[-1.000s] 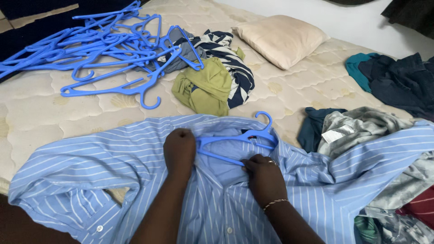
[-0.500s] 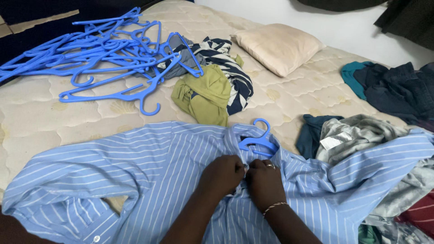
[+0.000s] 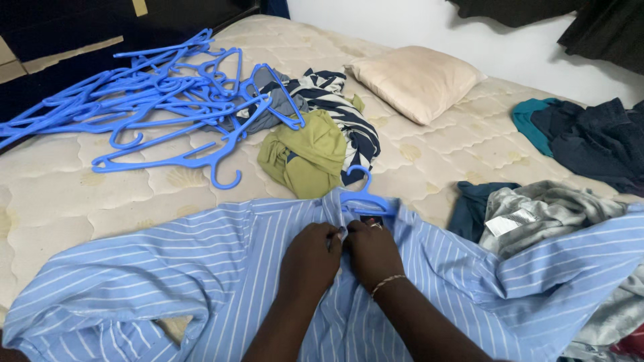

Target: The person buttons a blue striped shirt laid on a bed, places a blue hanger into the collar, and hangs the shirt on a rod inside a wardrobe.

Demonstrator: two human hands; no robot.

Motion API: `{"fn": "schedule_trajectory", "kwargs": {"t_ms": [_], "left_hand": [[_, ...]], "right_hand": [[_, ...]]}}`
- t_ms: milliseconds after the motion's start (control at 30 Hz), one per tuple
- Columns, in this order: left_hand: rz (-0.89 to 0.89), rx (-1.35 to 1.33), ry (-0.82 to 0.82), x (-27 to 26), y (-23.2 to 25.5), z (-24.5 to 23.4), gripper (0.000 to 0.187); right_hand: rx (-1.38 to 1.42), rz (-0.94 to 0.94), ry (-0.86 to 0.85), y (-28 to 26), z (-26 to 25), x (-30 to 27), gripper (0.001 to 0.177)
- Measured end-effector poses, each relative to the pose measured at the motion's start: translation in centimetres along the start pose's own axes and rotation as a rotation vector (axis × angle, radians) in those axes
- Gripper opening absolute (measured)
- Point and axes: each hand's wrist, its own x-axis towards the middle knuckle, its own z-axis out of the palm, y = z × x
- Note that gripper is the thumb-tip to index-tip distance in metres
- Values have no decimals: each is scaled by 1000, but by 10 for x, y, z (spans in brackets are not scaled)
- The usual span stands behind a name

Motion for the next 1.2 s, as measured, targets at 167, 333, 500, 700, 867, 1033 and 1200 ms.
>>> {"fn": "schedule_trajectory", "kwargs": {"t_ms": [167,333,500,700,867,1033,1200], "left_hand": [[16,0,-139,1,-11,13,43],[96,18,-255,-1,-23,25,57],[99,52,-282,-3,-17,24,62],[-132,-605,-361,8,-38,47,89],[-239,-598,-409,5,-30,44,89],[-163,60,-79,2,3,11,44],[-408,171,-381,4,26,-20,39]], "right_hand": [[139,-30,168,8,7,-11,23],[251,29,424,-5,-25,-38,47],[68,185,576,12,-43,-43,50],[342,629,120,82,-1,-42,54],[814,658,-120,79,33,-35,43],[1264,664,49,56,28,-46,33],[1137,432,245,21,27,-64,29]]}}
